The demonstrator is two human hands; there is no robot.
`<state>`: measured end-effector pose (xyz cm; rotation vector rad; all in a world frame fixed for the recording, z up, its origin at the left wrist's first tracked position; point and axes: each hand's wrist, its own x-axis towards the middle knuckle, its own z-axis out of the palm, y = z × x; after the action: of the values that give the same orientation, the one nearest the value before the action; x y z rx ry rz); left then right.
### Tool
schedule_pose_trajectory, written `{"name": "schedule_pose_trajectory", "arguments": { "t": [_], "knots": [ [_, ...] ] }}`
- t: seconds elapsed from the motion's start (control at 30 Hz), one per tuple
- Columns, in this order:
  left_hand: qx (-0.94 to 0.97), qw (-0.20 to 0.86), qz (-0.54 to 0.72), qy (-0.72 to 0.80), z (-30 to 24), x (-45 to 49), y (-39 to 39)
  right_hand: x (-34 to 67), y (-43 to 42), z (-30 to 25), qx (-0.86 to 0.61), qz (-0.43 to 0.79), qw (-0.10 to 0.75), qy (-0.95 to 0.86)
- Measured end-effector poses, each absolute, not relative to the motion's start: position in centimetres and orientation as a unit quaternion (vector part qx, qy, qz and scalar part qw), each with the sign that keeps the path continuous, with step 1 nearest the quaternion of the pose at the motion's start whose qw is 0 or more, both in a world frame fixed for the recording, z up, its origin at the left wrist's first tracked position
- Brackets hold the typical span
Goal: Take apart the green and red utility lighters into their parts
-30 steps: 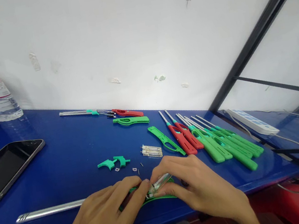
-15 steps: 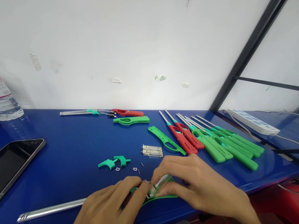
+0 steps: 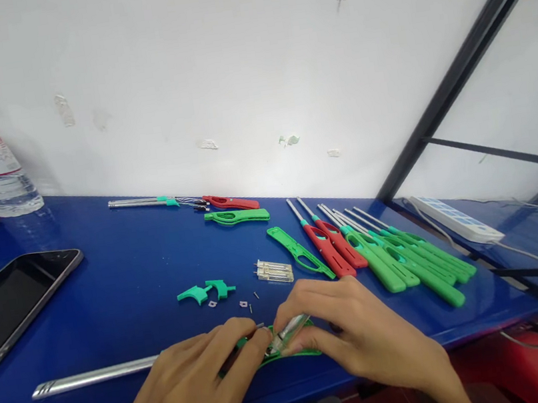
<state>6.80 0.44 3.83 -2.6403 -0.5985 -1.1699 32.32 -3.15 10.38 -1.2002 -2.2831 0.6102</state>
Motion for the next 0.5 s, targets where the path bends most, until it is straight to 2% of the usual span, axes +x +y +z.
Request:
{"name": "schedule_pose_trajectory", "arguments": {
  "t": [0.2,0.5],
  "knots": [
    [-0.882,0.117,-0.408,-0.205,4.8,7.1,0.4,32.3,-3.2,10.4,-0.442,0.224,0.239,-0.835],
    [-0.885,0.141,-0.374,-0.239,2.6,6.4,0.0,32.1,-3.1,10.3,-0.448,0.221,0.241,-0.832]
  ]
}}
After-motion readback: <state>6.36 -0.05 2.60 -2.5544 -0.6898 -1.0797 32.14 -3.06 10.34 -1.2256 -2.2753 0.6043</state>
